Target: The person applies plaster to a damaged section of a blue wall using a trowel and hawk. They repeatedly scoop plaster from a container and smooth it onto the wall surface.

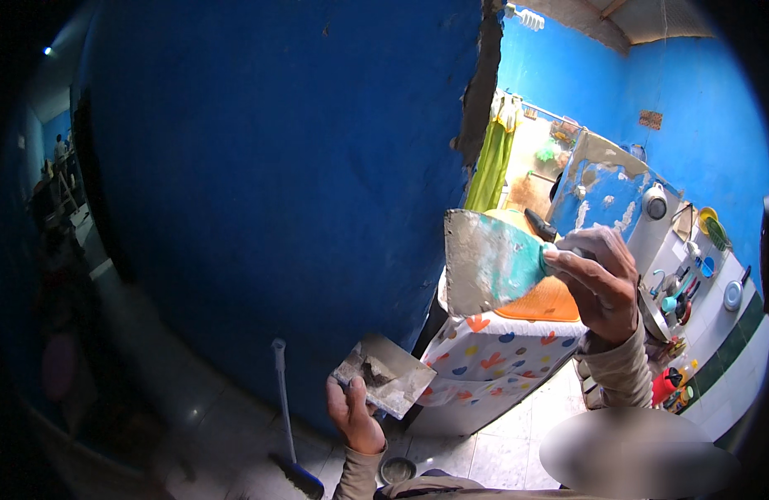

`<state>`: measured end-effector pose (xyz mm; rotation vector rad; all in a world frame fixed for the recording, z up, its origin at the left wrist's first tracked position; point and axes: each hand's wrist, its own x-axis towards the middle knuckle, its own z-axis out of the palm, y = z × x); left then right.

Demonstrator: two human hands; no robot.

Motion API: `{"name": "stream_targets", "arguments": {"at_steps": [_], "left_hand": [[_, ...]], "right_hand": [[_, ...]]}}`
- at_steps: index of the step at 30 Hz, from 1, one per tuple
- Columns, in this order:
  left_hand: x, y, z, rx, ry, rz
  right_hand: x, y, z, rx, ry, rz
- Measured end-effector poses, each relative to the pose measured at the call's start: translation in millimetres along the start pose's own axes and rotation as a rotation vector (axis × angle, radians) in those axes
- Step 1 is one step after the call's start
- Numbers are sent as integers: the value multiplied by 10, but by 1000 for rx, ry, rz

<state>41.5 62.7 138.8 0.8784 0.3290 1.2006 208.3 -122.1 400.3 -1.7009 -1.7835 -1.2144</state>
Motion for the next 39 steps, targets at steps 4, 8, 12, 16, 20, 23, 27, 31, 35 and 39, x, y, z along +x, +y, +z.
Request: {"name": "stream_targets", "arguments": {"at_steps": [4,8,12,16,20,23,27,31,35,39], "left_hand": [[8,114,89,-78,-2,-53],[35,105,84,-260,-116,-180],[15,285,109,-264,-70,-235],[17,201,-55,-176,-110,-177],[-1,274,-81,-56,-89,-90],[10,232,-152,-62,-67,-60],[-2,144,-100,-94,-3,-67],[-20,-3,-166,-39,-12,-59],[-78,-179,-167,-136,-10,-31],[-162,-277,-195,-113,-9,34]], "right_hand": [[-462,-110,302,597,-78,393],[-1006,-353,702,1208,-147,672],[-1166,-644,1066,1092,-288,544],[-1302,-607,1154,985,-355,545],[-1504,-530,1040,737,-320,617],[-1732,-319,943,456,-264,560],[-1571,-493,718,779,-252,790],[-1606,-825,638,1257,-335,1284],[-1600,-1134,755,1487,-459,1588],[-1579,-1259,844,1660,-532,1705]]}}
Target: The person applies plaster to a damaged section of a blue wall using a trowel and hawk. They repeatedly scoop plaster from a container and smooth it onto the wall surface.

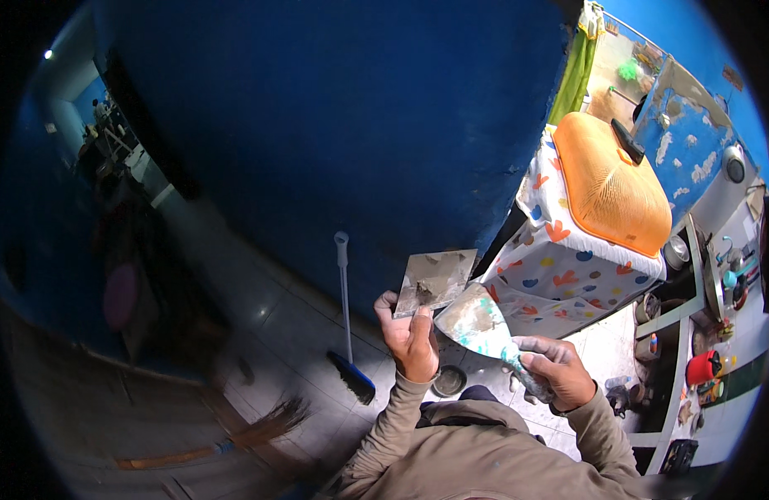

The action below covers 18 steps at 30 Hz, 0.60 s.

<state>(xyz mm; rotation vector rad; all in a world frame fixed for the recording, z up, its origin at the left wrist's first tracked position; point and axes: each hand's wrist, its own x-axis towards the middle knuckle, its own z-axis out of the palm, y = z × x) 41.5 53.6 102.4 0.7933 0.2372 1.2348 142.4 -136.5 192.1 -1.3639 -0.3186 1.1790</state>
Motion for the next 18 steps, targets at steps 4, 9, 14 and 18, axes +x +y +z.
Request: {"name": "stream_targets", "arguments": {"at_steps": [4,9,14,18], "left_hand": [[-21,-82,-76,128,-106,217],[58,-60,-78,123,-228,310],[105,-105,-154,19,-322,316],[119,-102,-139,28,-318,326]], "right_hand": [[66,13,38,22,-23,28],[65,-101,13,48,-88,44],[96,-80,-66,21,-57,-22],[136,-5,-178,-57,-32,-93]]}}
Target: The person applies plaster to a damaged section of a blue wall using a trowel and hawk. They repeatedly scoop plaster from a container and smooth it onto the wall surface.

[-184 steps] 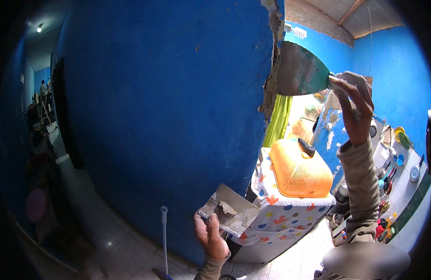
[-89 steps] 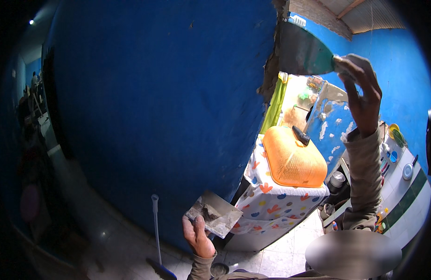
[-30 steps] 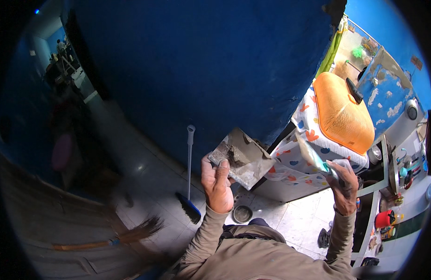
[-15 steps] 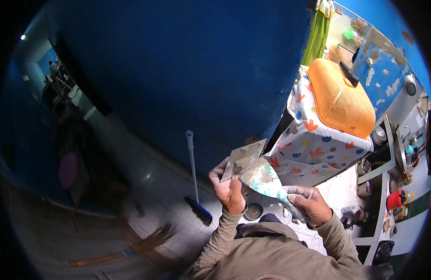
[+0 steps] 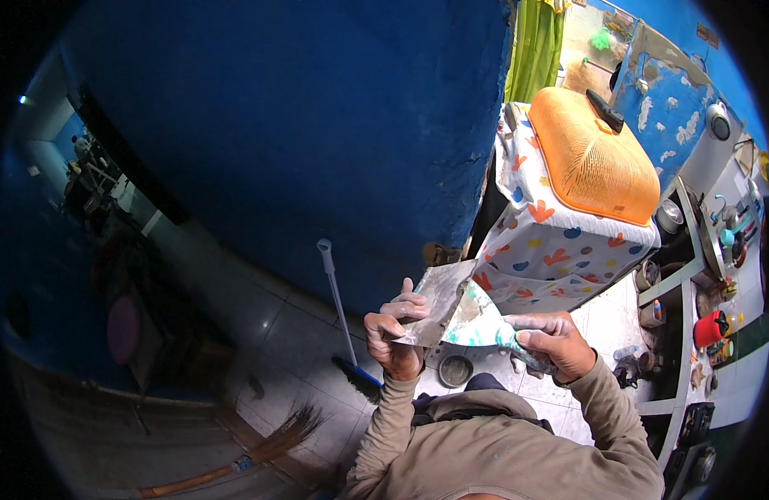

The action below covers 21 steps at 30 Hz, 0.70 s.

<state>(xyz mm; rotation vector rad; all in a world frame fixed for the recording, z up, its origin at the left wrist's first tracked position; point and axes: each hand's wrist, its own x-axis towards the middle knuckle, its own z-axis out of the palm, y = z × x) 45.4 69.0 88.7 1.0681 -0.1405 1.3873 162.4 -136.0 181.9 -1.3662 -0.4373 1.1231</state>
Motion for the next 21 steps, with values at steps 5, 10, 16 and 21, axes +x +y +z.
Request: {"name": "stream_targets", "arguments": {"at_steps": [5,10,16,21], "left_hand": [[56,-14,-58,179,-30,43],[112,-64,-110,268,-23,104],[39,-183,-343,276,-32,104],[-67,-125,-301,205,146,-97]], "right_hand": [[-19,-54,-18,-55,46,-44],[14,-12,-119,-106,50,-109],[34,28,-195,-30,11,-155],[45,-35,-201,80,-11,-200]]}}
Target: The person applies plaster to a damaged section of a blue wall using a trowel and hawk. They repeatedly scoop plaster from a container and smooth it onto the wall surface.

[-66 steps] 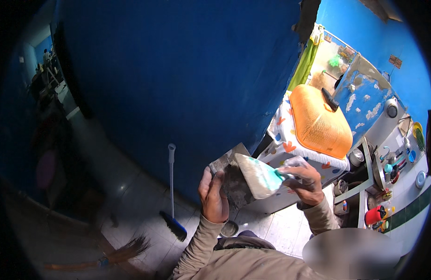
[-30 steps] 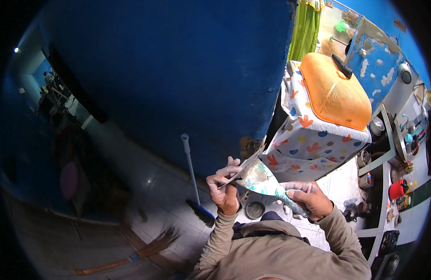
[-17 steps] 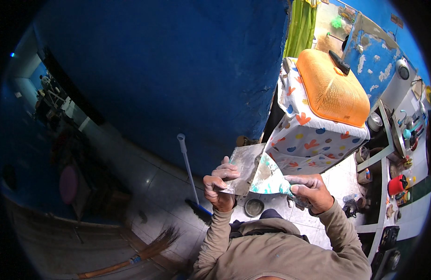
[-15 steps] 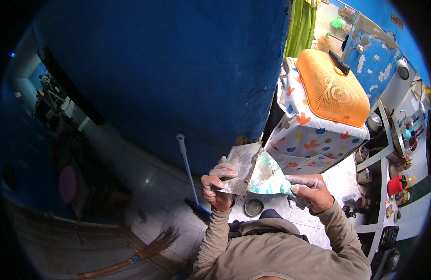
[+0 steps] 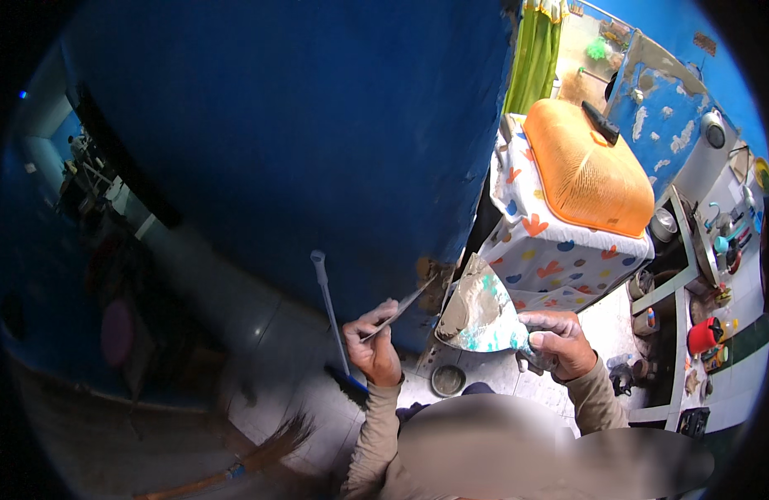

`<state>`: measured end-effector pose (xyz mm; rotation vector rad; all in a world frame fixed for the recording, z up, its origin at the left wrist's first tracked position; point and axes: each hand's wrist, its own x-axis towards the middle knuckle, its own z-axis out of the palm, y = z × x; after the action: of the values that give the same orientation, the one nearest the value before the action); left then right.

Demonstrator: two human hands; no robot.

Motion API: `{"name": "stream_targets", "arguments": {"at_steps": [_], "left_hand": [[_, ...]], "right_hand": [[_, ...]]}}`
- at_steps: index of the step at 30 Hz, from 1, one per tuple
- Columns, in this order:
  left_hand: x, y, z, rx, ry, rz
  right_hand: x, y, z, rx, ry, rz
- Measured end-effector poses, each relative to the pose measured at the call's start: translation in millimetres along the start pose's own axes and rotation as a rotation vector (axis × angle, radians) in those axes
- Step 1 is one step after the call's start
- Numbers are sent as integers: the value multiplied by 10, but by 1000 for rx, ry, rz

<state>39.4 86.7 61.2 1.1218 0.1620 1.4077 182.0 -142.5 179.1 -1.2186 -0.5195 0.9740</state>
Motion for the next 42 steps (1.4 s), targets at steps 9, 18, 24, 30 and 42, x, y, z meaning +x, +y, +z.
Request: {"name": "stream_targets", "arguments": {"at_steps": [9,18,24,30,42], "left_hand": [[-263,84,-135,68,164,-285],[-342,189,-71,26,211,-366],[-413,306,-78,122,182,-418],[-421,371,-113,133,178,-397],[-467,286,-195,202,205,-418]], "right_hand": [[-120,-535,163,412,-221,-148],[5,-1745,744,60,-11,-1018],[305,-2726,858,-645,413,-1432],[816,-3471,733,-1231,404,-2085],[946,-4062,531,-1782,817,-2248]]}}
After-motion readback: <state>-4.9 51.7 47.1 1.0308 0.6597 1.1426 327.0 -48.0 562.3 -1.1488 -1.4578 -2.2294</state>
